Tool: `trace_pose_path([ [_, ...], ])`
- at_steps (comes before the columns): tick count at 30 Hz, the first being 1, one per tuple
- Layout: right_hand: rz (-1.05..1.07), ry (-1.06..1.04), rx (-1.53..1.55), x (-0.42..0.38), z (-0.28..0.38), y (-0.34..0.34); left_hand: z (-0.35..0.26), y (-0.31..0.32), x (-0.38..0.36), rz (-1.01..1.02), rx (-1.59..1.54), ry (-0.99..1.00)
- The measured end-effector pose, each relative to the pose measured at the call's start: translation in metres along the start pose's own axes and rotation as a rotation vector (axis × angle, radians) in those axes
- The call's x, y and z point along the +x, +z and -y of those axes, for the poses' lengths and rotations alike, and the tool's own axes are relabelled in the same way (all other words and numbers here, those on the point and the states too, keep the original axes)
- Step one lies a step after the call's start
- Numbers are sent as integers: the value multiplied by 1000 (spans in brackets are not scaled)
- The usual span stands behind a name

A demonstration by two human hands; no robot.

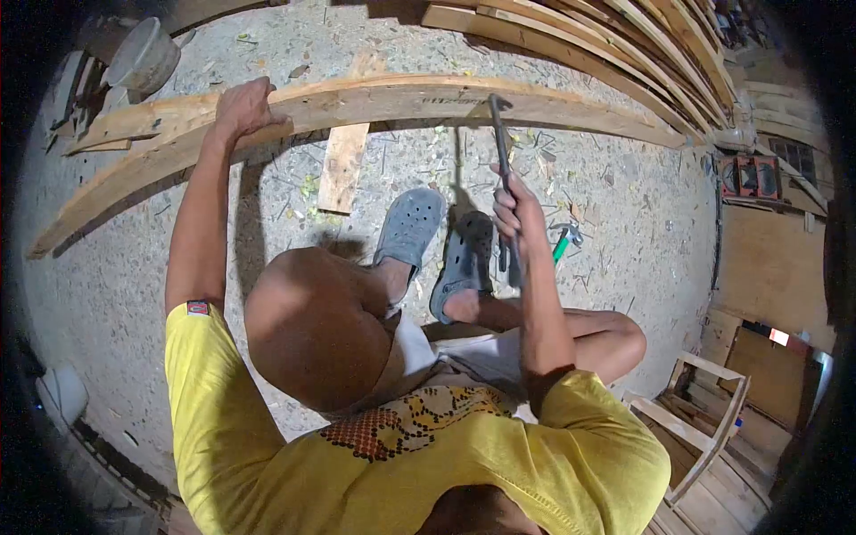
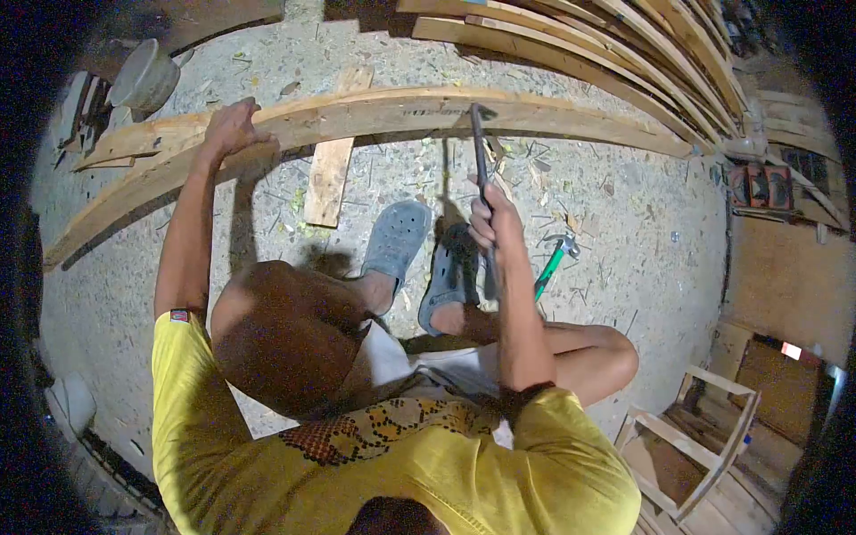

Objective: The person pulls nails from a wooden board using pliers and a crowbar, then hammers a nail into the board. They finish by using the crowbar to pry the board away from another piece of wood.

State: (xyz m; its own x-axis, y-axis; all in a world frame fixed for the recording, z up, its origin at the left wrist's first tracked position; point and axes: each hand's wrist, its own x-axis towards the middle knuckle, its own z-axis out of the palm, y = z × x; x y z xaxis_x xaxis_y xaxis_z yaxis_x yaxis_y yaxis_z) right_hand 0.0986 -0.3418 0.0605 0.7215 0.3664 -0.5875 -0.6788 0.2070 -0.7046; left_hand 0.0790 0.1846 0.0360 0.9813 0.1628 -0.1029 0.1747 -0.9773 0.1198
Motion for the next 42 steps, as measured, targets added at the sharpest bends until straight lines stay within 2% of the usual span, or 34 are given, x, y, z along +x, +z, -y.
trace_pose_path([
  [1,94,16,-34,-7,3,-7,-5,-4,-2,24,6,-15],
  [2,85,26,-35,-17,-3,-12,-12,-6,-8,56,11,-26],
  [4,211,-94,-110,-19,-7,-13,-9,-1,-5,38,4,-42],
  [6,190,-119,-15,-18,-20,2,-7,4,-6,24,22,-24],
  [8,-105,-46,107,-22,-20,36,-8,3,-8,36,36,-38],
  [10,-212,-150,-330,-11,-40,22,-7,3,-4,37,48,-46],
  [13,-260,-161,-447,2,-54,11,-2,5,-1,24,42,-9],
  [15,-278,-445,-871,20,-75,-8,-5,6,-4,21,44,-27],
  [16,-281,-448,-872,25,-77,-9,-4,8,-2,18,43,-25],
  [18,-378,-654,-1042,34,-81,-7,-4,9,-3,6,50,-23],
  [19,-380,-477,-1002,40,-79,-7,-3,8,-4,2,49,-28],
  [26,-343,-336,-932,44,-80,1,-3,10,-3,35,38,-38],
  [28,-242,-253,-827,38,-59,3,0,10,-2,23,45,-27],
  [29,-216,-105,-725,28,-43,3,1,11,-4,1,44,-5],
  [30,-196,-139,-785,37,-38,-16,-1,12,-6,-20,43,20],
  [32,-124,-14,-791,37,-11,-34,-5,7,-8,0,31,7],
  [33,-70,55,-679,31,0,-30,-5,6,-6,18,24,-8],
  [36,-57,7,-807,42,13,-41,5,14,0,-10,-3,19],
  [40,-5,157,-707,35,51,-41,16,23,6,-88,-1,124],
  [42,-7,201,-835,42,74,-66,14,20,6,-47,5,134],
])
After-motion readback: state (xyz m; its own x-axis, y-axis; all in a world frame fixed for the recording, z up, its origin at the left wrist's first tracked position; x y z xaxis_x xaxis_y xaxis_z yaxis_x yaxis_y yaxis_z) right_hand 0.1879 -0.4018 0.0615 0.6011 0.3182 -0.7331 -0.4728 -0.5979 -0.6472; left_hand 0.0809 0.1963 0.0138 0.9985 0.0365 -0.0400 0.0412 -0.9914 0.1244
